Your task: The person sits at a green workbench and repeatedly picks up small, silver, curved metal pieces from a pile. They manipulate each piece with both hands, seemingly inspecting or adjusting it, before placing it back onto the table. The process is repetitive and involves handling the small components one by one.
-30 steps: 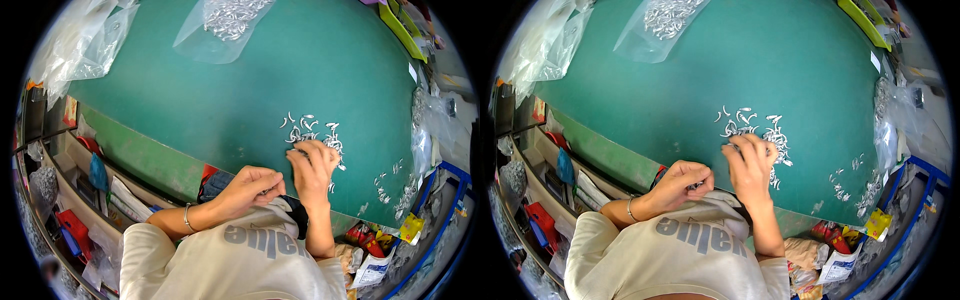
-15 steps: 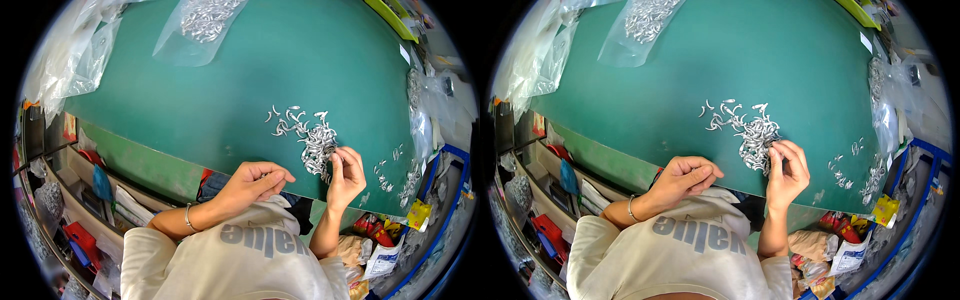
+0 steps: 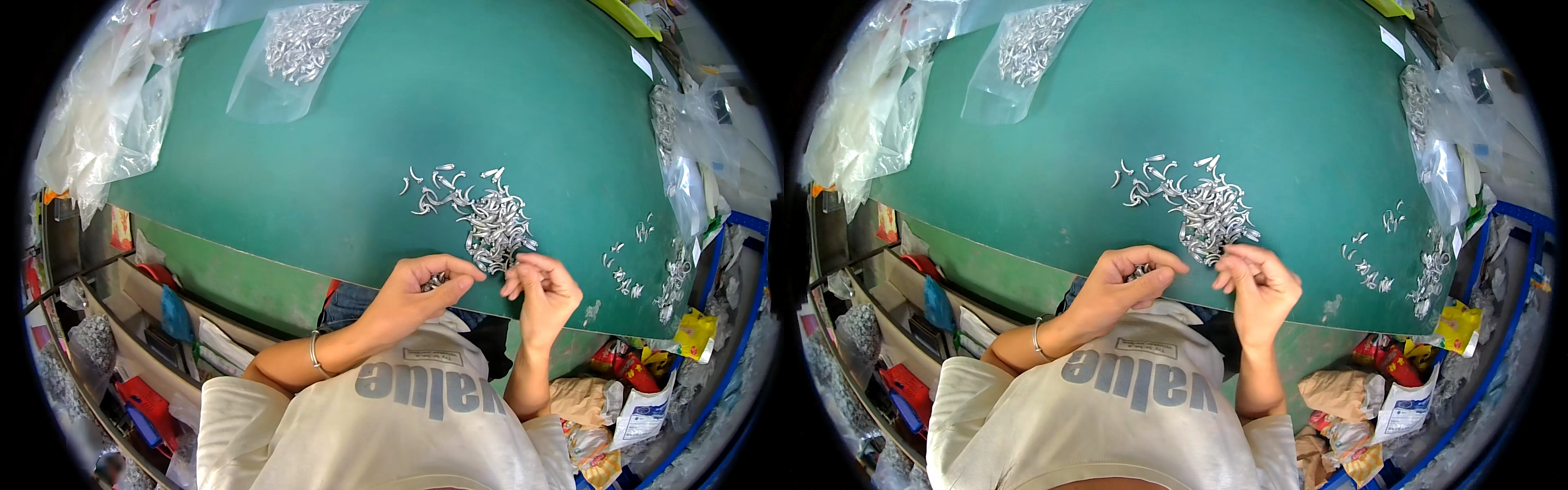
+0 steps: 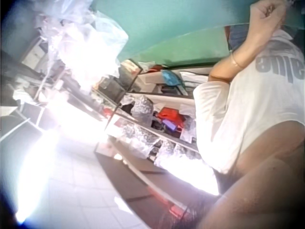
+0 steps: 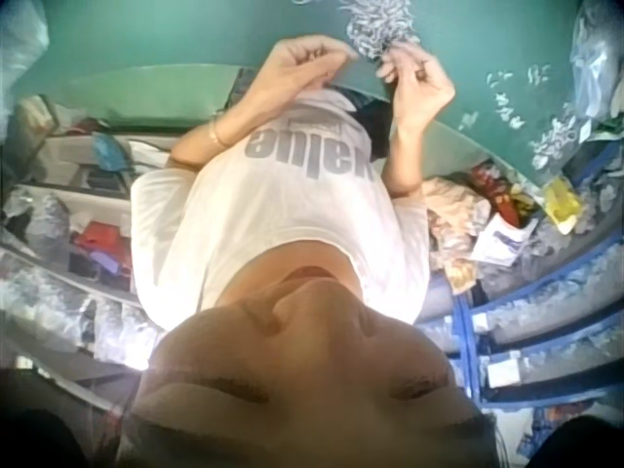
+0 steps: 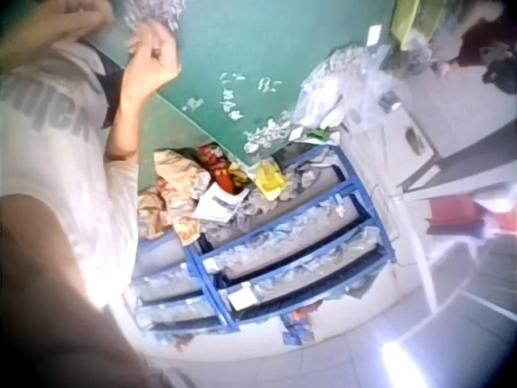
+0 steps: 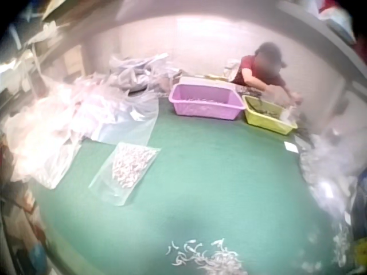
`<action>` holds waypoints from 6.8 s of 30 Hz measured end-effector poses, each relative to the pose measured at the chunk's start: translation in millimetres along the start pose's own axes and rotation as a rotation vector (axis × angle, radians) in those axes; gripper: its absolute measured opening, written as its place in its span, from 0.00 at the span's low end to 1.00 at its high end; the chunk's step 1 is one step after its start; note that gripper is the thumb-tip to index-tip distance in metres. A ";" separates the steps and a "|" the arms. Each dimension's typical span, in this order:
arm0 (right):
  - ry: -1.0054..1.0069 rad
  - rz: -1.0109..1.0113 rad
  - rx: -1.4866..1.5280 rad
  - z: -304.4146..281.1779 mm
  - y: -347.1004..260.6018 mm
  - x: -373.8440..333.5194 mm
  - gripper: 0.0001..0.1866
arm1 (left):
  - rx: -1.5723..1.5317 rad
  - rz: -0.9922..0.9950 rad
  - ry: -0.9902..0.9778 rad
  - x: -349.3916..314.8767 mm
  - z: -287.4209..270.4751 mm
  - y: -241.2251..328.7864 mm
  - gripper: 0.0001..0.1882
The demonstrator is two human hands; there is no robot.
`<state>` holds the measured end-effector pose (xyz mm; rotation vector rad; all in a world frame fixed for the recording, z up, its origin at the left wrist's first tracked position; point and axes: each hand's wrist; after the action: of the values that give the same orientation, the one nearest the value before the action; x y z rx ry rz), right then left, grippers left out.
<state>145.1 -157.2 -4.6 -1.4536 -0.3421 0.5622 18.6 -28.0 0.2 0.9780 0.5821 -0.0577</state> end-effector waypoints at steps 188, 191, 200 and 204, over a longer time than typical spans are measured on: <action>-0.070 -0.568 -0.756 22.6 2.3 30.3 0.05 | -0.204 -0.016 0.009 9.0 -2.4 0.6 0.10; -0.118 -0.558 -0.597 23.8 -2.4 24.1 0.06 | -0.157 0.048 0.136 12.4 2.1 0.4 0.09; -0.210 -0.635 -0.533 28.3 -17.7 12.3 0.09 | -0.107 0.069 0.130 13.8 4.3 6.4 0.10; -0.215 -0.681 -0.574 28.1 -20.1 10.6 0.10 | -0.057 0.118 0.157 11.5 6.7 9.9 0.08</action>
<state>141.6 -128.4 16.9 -1.6879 -1.1890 0.0524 34.3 -25.3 4.9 0.9646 0.6652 0.1416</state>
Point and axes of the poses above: each hand's wrist, its own x-axis towards the middle knuckle, its own z-axis out of the palm, y = z × x, and after that the axes turned 11 degrees about x, right-handed
